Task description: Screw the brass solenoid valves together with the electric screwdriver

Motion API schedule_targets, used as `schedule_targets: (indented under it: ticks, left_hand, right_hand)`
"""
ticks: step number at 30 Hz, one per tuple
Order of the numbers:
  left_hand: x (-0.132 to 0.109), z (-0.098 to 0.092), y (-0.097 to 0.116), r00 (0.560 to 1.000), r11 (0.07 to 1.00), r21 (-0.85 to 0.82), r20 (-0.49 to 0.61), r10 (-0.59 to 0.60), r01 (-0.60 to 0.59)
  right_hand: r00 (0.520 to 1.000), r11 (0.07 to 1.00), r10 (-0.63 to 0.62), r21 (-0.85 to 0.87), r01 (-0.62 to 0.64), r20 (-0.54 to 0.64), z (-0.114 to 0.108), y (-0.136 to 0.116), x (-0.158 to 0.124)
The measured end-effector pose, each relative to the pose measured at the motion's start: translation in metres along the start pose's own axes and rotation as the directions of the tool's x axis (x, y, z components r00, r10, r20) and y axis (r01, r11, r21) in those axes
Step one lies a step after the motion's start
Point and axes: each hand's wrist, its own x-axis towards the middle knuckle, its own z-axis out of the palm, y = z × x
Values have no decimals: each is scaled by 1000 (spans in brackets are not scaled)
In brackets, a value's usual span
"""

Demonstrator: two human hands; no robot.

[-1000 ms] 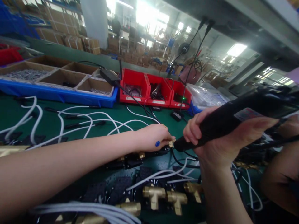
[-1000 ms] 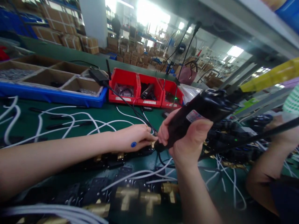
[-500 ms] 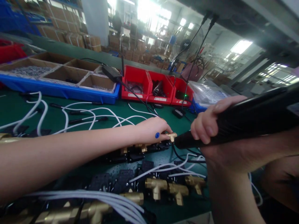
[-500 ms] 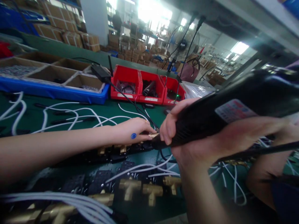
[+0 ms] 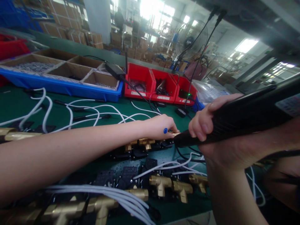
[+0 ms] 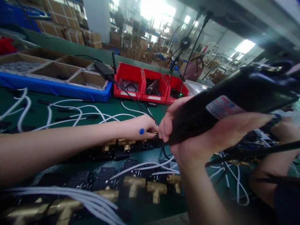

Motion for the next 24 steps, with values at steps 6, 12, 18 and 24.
schedule_targets:
  ticks: [6, 12, 18, 24]
  left_hand:
    - [-1, -1, 1, 1000, 1000, 8, -12, 1, -1]
    - [-1, 2, -3, 1000, 1000, -17, -24, 5, -6]
    - [-1, 7, -7, 997, 998, -57, -74, 7, -11]
    - [-1, 9, -5, 998, 994, -105, -68, -14, 7]
  right_hand:
    - [998, 1000, -19, -23, 18, -62, 0, 7, 0]
    - [997, 999, -38, -20, 37, -60, -7, 17, -2]
    - [998, 999, -30, -46, 28, -46, -2, 21, -7]
    - [999, 1000, -10, -1, 10, -48, -5, 26, -11]
